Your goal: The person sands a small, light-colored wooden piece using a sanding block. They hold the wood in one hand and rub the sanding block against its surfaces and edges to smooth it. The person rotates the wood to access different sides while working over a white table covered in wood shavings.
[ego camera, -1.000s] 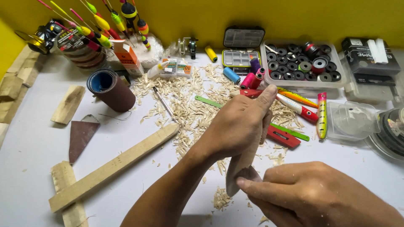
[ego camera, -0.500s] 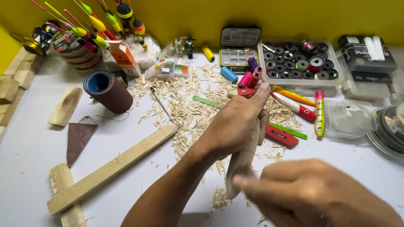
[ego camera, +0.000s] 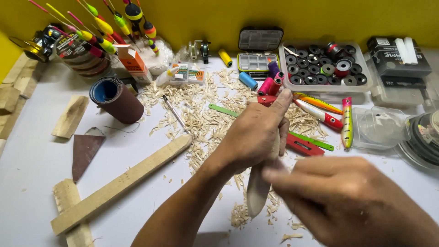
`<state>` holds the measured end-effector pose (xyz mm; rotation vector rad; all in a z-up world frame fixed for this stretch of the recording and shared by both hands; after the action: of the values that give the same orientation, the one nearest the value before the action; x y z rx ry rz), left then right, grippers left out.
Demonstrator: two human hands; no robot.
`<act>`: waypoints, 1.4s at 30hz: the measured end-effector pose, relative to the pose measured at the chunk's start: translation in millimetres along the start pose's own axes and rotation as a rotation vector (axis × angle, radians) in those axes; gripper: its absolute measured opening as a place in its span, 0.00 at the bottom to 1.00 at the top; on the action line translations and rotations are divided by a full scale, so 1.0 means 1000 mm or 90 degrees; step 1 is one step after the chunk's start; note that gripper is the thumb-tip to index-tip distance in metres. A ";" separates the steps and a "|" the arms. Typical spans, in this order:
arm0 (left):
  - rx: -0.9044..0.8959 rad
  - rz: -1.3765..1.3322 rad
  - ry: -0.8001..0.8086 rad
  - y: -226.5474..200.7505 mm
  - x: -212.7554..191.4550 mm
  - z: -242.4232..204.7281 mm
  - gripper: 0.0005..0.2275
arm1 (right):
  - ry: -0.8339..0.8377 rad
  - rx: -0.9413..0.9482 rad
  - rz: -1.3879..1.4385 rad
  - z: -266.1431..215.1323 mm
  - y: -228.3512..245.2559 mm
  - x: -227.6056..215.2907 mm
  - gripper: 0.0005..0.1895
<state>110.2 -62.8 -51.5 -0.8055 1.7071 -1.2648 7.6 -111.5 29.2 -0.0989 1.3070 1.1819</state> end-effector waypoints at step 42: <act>-0.020 -0.355 -0.127 0.095 -0.010 -0.060 0.18 | 0.171 0.282 0.161 0.009 -0.064 0.032 0.10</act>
<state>59.7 -2.4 -132.2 -1.4434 1.3876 -1.4586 52.8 -115.0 -26.7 0.2436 1.8333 1.0850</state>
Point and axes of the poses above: each hand's wrist, its own z-axis towards the middle knuckle, its own x-axis out of the palm, y = z × x, the point moved 10 cm from there along z, towards the middle knuckle, and after that the axes turned 12 degrees about z, right-handed, at the moved point
